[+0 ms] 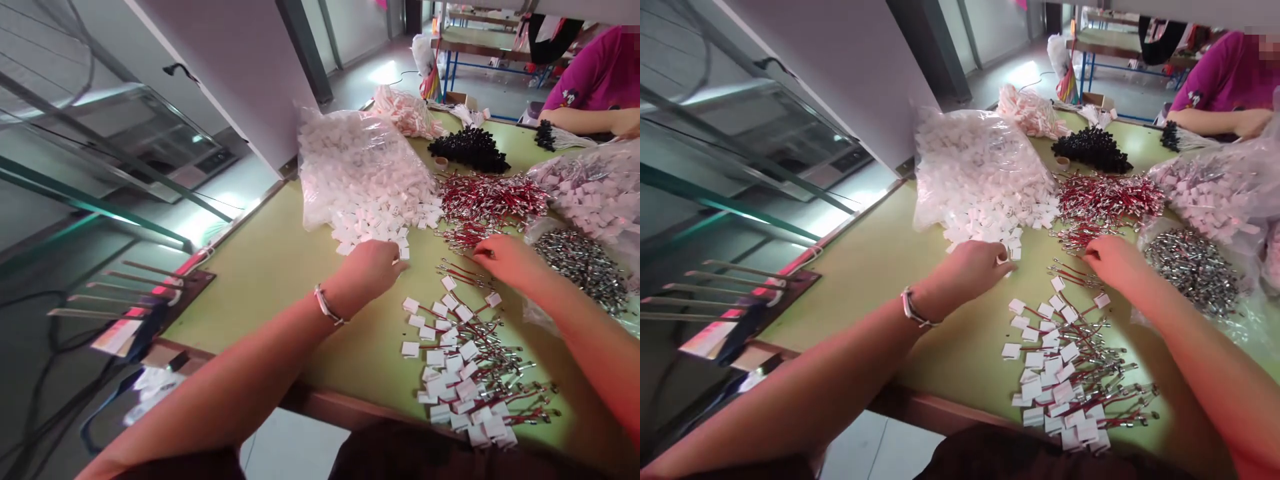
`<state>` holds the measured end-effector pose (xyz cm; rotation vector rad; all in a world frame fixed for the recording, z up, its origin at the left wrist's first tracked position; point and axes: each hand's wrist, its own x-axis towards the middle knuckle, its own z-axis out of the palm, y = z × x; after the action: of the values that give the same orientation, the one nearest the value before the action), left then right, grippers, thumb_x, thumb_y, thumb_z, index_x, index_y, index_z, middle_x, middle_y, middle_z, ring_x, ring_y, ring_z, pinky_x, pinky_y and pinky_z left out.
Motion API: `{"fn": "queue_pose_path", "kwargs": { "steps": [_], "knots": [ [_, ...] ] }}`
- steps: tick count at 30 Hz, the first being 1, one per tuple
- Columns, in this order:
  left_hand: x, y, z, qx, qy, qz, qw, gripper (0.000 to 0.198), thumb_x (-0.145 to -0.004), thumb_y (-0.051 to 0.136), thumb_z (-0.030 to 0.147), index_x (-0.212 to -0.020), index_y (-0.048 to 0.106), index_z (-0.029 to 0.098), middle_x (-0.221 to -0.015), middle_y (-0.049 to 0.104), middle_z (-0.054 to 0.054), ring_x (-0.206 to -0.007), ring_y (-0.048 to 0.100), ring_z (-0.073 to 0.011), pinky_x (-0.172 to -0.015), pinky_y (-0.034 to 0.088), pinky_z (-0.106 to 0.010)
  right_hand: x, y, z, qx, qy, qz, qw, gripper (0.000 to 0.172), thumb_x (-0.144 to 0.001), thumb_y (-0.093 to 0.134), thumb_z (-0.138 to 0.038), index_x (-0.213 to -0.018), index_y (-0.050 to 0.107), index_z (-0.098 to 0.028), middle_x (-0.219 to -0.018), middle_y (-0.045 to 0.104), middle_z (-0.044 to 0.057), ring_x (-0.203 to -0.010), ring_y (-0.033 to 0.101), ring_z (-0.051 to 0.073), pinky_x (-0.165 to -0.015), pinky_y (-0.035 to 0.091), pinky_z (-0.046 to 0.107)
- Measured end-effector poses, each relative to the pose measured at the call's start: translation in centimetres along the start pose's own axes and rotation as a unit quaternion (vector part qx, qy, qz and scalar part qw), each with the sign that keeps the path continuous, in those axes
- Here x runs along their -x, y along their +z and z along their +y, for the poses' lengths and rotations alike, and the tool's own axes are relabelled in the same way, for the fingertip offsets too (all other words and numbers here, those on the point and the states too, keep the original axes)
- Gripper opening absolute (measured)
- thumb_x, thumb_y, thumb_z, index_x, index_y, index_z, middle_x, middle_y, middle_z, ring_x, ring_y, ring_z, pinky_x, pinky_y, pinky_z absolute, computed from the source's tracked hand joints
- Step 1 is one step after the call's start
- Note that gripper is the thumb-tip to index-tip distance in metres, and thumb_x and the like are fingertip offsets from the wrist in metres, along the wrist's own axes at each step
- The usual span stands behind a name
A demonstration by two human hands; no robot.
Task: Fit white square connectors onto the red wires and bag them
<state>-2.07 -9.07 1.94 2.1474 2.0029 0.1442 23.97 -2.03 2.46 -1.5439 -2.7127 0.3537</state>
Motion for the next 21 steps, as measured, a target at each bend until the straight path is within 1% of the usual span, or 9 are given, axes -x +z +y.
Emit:
{"fn": "queue_pose_path", "kwargs": {
  "steps": [4, 7, 9, 11, 13, 15, 17, 19, 21],
  "knots": [
    [0.3, 1.6, 0.6, -0.069, 0.015, -0.016, 0.997, 0.019, -0.086, 0.056, 0.030, -0.081, 0.066, 0.014, -0.072, 0.066, -0.009, -0.064, 0.061, -0.0208, -0.053, 0.041, -0.027, -1.1, 1.8, -1.8, 0.052, 0.038, 0.004, 0.998, 0.016, -0.086, 0.055, -0.027, -0.085, 0.070, -0.019, -0.093, 0.068, 0.010, -0.076, 0.061, 0.020, -0.061, 0.039, 0.031],
    [0.4, 1.8, 0.6, -0.052, 0.023, -0.040, 0.998, 0.019, -0.088, 0.054, 0.026, -0.094, 0.068, 0.014, -0.086, 0.067, -0.011, -0.075, 0.064, -0.0216, -0.062, 0.046, -0.028, -1.1, 2.5, -2.2, 0.057, 0.050, 0.007, 0.997, 0.014, -0.088, 0.053, -0.023, -0.087, 0.066, -0.018, -0.096, 0.067, 0.010, -0.078, 0.061, 0.019, -0.062, 0.038, 0.030],
    [0.6, 1.4, 0.7, -0.039, 0.033, -0.054, 0.997, 0.022, -0.089, 0.051, 0.024, -0.096, 0.069, 0.014, -0.091, 0.066, -0.011, -0.078, 0.064, -0.0215, -0.066, 0.047, -0.029, -0.7, 2.3, -2.3, 0.047, 0.056, -0.005, 0.997, 0.013, -0.089, 0.052, -0.021, -0.086, 0.064, -0.017, -0.098, 0.066, 0.010, -0.079, 0.061, 0.019, -0.061, 0.038, 0.030],
    [0.7, 0.9, 0.7, -0.021, 0.043, -0.048, 0.998, 0.024, -0.089, 0.048, 0.023, -0.092, 0.070, 0.015, -0.092, 0.065, -0.011, -0.079, 0.063, -0.0219, -0.069, 0.048, -0.031, -0.2, 1.7, -2.4, 0.020, 0.063, -0.005, 0.998, 0.012, -0.090, 0.051, -0.020, -0.087, 0.062, -0.018, -0.097, 0.067, 0.009, -0.078, 0.060, 0.019, -0.061, 0.037, 0.030],
    [0.5, 0.3, 0.7, 0.023, 0.042, -0.023, 0.999, 0.021, -0.086, 0.051, 0.024, -0.089, 0.070, 0.015, -0.088, 0.065, -0.009, -0.081, 0.063, -0.0226, -0.071, 0.049, -0.032, 0.5, 0.8, -2.6, -0.045, 0.054, 0.006, 0.998, 0.012, -0.090, 0.049, -0.021, -0.088, 0.060, -0.018, -0.087, 0.068, 0.007, -0.072, 0.059, 0.017, -0.061, 0.037, 0.030],
    [-0.1, -0.5, 0.8, 0.130, 0.012, -0.018, 0.991, 0.015, -0.082, 0.058, 0.026, -0.086, 0.068, 0.016, -0.079, 0.066, -0.006, -0.075, 0.063, -0.0207, -0.068, 0.050, -0.031, 1.3, 0.1, -3.0, -0.149, 0.043, 0.007, 0.988, 0.010, -0.089, 0.049, -0.021, -0.084, 0.058, -0.019, -0.074, 0.066, 0.004, -0.065, 0.056, 0.015, -0.059, 0.038, 0.029],
    [-0.9, -1.0, 1.1, 0.293, -0.037, -0.061, 0.953, 0.014, -0.082, 0.061, 0.028, -0.080, 0.064, 0.015, -0.068, 0.065, -0.003, -0.063, 0.062, -0.0160, -0.061, 0.050, -0.028, 1.9, -0.1, -3.4, -0.262, 0.044, -0.015, 0.964, 0.011, -0.087, 0.050, -0.021, -0.078, 0.055, -0.020, -0.066, 0.063, 0.001, -0.058, 0.053, 0.013, -0.056, 0.038, 0.028],
    [-1.7, -1.1, 1.8, 0.449, -0.084, -0.107, 0.883, 0.018, -0.086, 0.059, 0.028, -0.073, 0.060, 0.015, -0.061, 0.063, -0.001, -0.051, 0.057, -0.0100, -0.054, 0.047, -0.023, 2.3, 0.1, -3.7, -0.335, 0.060, -0.036, 0.940, 0.013, -0.085, 0.051, -0.022, -0.073, 0.053, -0.020, -0.062, 0.060, -0.001, -0.053, 0.048, 0.011, -0.052, 0.036, 0.026],
    [-2.3, -0.8, 2.7, 0.548, -0.110, -0.125, 0.820, 0.023, -0.090, 0.056, 0.023, -0.068, 0.056, 0.014, -0.056, 0.061, 0.001, -0.044, 0.051, -0.0057, -0.051, 0.043, -0.020, 2.6, 0.5, -3.8, -0.354, 0.063, -0.022, 0.933, 0.014, -0.083, 0.052, -0.024, -0.070, 0.053, -0.020, -0.059, 0.056, -0.003, -0.051, 0.044, 0.010, -0.050, 0.034, 0.026]
  ]
}}
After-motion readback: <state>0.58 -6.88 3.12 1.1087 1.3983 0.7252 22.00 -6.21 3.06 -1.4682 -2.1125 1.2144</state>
